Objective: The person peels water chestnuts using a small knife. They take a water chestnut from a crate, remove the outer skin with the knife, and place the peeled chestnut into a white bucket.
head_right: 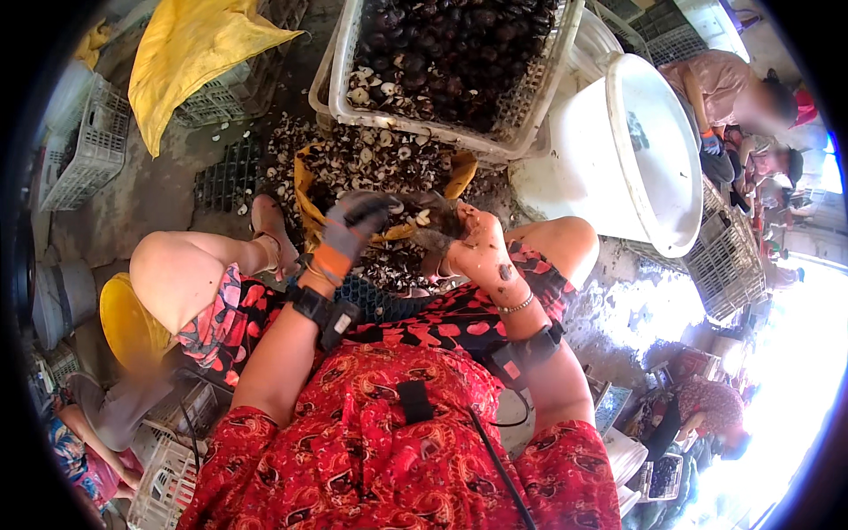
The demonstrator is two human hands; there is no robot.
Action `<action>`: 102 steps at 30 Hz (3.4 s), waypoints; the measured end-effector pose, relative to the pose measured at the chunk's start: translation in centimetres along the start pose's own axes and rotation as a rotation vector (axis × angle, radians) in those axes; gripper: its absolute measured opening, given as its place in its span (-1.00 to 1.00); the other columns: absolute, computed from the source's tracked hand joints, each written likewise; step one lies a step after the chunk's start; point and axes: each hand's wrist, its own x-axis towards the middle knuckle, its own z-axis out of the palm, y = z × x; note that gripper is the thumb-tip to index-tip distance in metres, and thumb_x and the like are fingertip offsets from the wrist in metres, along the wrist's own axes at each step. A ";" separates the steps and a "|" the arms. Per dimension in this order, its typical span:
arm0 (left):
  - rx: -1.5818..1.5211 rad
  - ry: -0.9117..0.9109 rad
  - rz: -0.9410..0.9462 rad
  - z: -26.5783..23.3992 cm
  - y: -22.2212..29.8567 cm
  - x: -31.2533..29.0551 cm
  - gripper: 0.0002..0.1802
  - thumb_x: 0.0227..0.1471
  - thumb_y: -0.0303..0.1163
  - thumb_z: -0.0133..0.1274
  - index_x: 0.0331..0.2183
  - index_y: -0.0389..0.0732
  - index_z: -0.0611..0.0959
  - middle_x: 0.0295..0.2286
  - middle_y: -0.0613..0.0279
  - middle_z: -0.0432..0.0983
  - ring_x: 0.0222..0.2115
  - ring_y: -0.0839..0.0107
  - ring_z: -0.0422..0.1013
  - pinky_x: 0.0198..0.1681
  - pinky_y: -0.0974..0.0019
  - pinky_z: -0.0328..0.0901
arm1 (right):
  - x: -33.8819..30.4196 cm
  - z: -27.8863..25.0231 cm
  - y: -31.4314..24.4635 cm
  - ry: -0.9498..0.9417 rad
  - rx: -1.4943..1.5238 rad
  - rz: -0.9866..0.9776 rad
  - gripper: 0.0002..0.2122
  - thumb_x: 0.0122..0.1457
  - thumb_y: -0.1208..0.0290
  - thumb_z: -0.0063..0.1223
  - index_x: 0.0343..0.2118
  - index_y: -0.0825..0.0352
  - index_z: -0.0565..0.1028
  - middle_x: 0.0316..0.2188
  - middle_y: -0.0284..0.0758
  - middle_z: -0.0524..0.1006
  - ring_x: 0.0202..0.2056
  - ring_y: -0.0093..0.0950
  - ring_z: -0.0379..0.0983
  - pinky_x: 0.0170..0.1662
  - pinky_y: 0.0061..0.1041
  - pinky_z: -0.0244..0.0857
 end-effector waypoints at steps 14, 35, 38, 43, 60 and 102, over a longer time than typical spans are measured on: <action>0.120 0.072 0.042 0.1 0.1 -0.6 -0.76 -0.12 -0.55 0.06 -0.29 -0.30 0.61 -0.37 0.12 0.50 -0.36 0.31 0.43 -0.27 0.37 0.31 | 1.4 -1.6 2.0 0.265 -0.395 -0.217 -0.64 -0.25 0.65 -0.11 -0.25 0.50 0.41 -0.39 -0.23 0.49 -0.34 -0.39 0.45 -0.23 -0.51 0.33; 0.162 0.017 0.114 -1.0 1.1 -0.7 -0.80 -0.14 -0.52 0.09 -0.34 -0.18 0.64 -0.41 0.16 0.49 -0.29 0.19 0.38 -0.17 0.27 0.26 | 0.9 0.9 5.3 0.078 0.163 -0.047 -0.70 -0.11 0.73 0.11 -0.24 0.43 0.42 -0.41 -0.39 0.50 -0.35 -0.62 0.41 -0.32 -0.70 0.30; 0.321 0.019 0.257 -0.2 2.2 -0.7 -0.79 -0.20 -0.52 0.12 -0.36 -0.18 0.63 -0.37 0.16 0.48 -0.28 0.17 0.34 -0.18 0.24 0.24 | -0.2 1.5 1.3 0.108 0.262 0.108 -0.70 -0.16 0.79 -0.13 -0.27 0.49 0.39 -0.42 -0.31 0.50 -0.46 -0.56 0.43 -0.47 -0.62 0.30; 0.271 0.031 0.319 -1.3 0.3 0.0 -0.74 -0.23 -0.55 0.09 -0.34 -0.20 0.61 -0.36 0.14 0.45 -0.32 0.14 0.34 -0.23 0.20 0.25 | 0.2 1.6 -0.3 -0.001 0.108 0.053 -0.63 -0.20 0.79 -0.22 -0.22 0.51 0.38 -0.38 -0.26 0.49 -0.47 -0.53 0.44 -0.51 -0.61 0.29; 0.310 0.017 0.535 -1.0 3.7 -0.8 -0.70 -0.26 -0.63 0.03 -0.36 -0.14 0.62 -0.37 0.16 0.41 -0.31 0.15 0.32 -0.27 0.18 0.25 | -0.1 1.2 -0.4 -0.073 0.151 0.013 -0.62 -0.07 0.75 0.01 -0.11 0.46 0.31 -0.30 -0.28 0.48 -0.38 -0.54 0.46 -0.45 -0.61 0.34; 0.184 0.200 0.215 0.6 1.6 -1.1 -0.77 -0.17 -0.55 0.07 -0.34 -0.17 0.63 -0.38 0.17 0.48 -0.32 0.23 0.39 -0.27 0.28 0.29 | -0.1 3.7 4.7 0.055 1.277 0.215 -0.70 0.11 0.32 -0.03 -0.10 0.26 0.35 -0.24 -0.39 0.44 -0.37 -0.54 0.35 -0.41 -0.60 0.28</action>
